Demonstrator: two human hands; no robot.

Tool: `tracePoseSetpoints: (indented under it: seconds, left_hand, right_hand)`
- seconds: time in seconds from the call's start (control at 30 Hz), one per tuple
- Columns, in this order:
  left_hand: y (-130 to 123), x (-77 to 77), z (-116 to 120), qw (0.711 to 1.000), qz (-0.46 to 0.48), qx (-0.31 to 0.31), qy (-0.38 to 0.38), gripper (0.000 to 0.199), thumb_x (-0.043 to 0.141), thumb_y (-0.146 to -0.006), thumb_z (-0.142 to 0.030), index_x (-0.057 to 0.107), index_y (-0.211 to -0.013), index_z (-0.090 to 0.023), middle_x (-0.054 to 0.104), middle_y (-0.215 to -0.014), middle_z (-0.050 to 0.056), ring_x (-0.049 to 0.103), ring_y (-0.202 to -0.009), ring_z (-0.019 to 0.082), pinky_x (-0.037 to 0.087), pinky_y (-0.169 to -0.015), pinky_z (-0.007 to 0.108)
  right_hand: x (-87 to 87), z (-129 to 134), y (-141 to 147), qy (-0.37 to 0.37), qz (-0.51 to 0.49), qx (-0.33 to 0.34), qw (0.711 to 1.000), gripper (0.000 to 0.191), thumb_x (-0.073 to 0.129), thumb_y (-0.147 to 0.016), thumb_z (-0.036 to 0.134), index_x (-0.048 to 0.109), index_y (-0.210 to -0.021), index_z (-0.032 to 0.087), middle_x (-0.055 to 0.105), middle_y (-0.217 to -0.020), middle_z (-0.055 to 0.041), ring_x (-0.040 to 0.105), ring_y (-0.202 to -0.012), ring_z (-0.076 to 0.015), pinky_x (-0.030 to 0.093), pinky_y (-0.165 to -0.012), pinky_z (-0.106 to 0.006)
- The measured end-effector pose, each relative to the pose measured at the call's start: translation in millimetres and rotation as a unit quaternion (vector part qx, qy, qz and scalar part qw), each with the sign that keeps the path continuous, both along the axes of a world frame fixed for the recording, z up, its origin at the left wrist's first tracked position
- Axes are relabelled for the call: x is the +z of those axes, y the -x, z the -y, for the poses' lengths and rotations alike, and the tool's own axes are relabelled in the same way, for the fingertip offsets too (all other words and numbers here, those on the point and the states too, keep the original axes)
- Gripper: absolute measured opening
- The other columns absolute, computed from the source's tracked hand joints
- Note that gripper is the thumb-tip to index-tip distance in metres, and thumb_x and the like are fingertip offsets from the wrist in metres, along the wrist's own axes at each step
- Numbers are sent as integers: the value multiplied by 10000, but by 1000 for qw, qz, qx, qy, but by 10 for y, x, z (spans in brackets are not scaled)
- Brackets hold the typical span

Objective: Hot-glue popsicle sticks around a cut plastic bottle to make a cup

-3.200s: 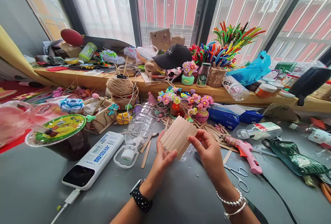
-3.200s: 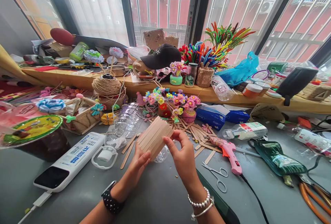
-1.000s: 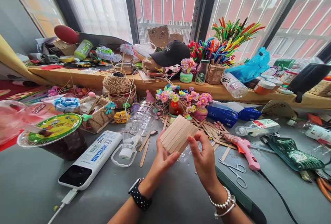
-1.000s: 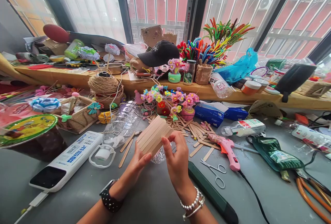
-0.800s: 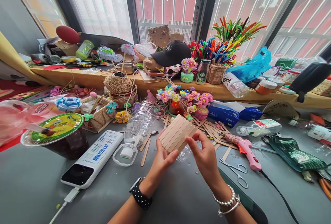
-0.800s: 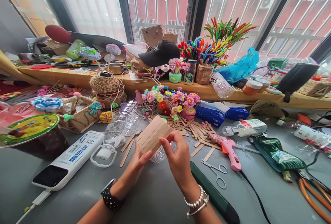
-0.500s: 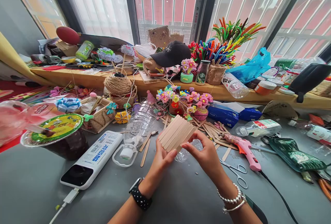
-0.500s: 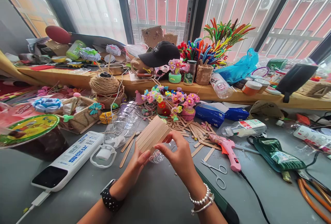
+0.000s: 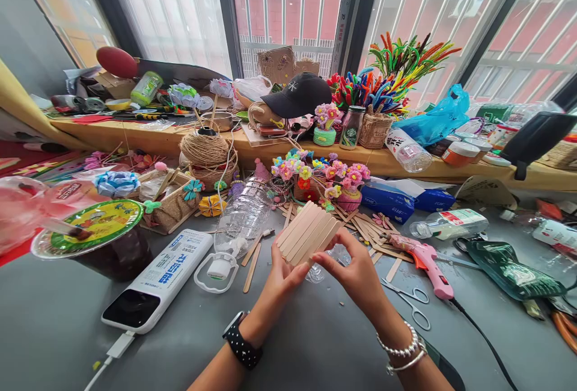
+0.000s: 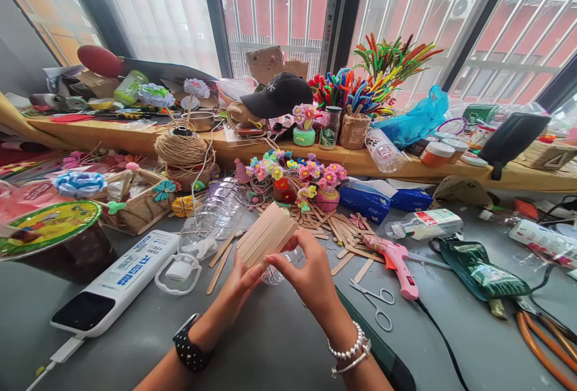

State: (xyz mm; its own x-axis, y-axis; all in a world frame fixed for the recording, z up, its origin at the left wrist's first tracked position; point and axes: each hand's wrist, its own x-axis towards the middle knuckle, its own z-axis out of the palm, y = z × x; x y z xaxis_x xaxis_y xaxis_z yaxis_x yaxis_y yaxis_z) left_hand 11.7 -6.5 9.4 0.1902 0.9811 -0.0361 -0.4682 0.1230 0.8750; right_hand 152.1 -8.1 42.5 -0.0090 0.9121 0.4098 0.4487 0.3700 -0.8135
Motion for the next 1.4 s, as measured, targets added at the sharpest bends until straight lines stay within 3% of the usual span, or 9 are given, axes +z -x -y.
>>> tracePoseSetpoints:
  seconds: [0.3, 0.73, 0.93, 1.1, 1.4]
  left_hand:
    - [-12, 18, -18, 998, -33, 12, -55, 889, 682, -642, -383, 166, -1342, -200, 424, -1295, 137, 421, -1171, 280, 323, -973, 383]
    - [-12, -104, -64, 999, 2, -28, -16, 1003, 708, -605, -441, 81, -1363, -243, 279, -1400, 134, 383, -1207, 311, 296, -1005, 430]
    - [4, -92, -57, 999, 7, -33, -17, 965, 704, -625, -415, 96, -1358, -255, 313, -1383, 130, 367, -1221, 301, 278, -1013, 437]
    - [-3, -121, -66, 999, 8, -25, -23, 947, 691, -646, -392, 78, -1357, -263, 315, -1382, 122, 378, -1213, 296, 271, -1014, 439]
    - [-16, -86, -57, 998, -31, 8, -58, 931, 695, -621, -411, 135, -1343, -231, 320, -1355, 142, 381, -1201, 300, 335, -969, 406]
  right_hand:
    - [-13, 2, 2, 29, -14, 9, 999, 290, 556, -741, 471, 558, -794, 186, 573, -760, -12, 517, -728, -149, 402, -678, -266]
    - [13, 15, 23, 66, -62, -6, 996, 281, 519, -767, 452, 533, -713, 177, 574, -701, -9, 551, -780, -170, 414, -697, -271]
    - [-56, 3, 29, 27, -53, -31, 998, 310, 548, -752, 447, 541, -905, 177, 603, -808, -29, 547, -746, -157, 438, -691, -286]
    - [-100, 9, 44, -14, -53, -79, 995, 590, 601, -715, 441, 371, -1204, 203, 573, -942, -42, 551, -831, -169, 455, -767, -329]
    - [-121, 6, 36, -39, -43, -73, 996, 510, 594, -733, 425, 418, -1171, 232, 532, -1120, -65, 524, -940, -188, 435, -845, -368]
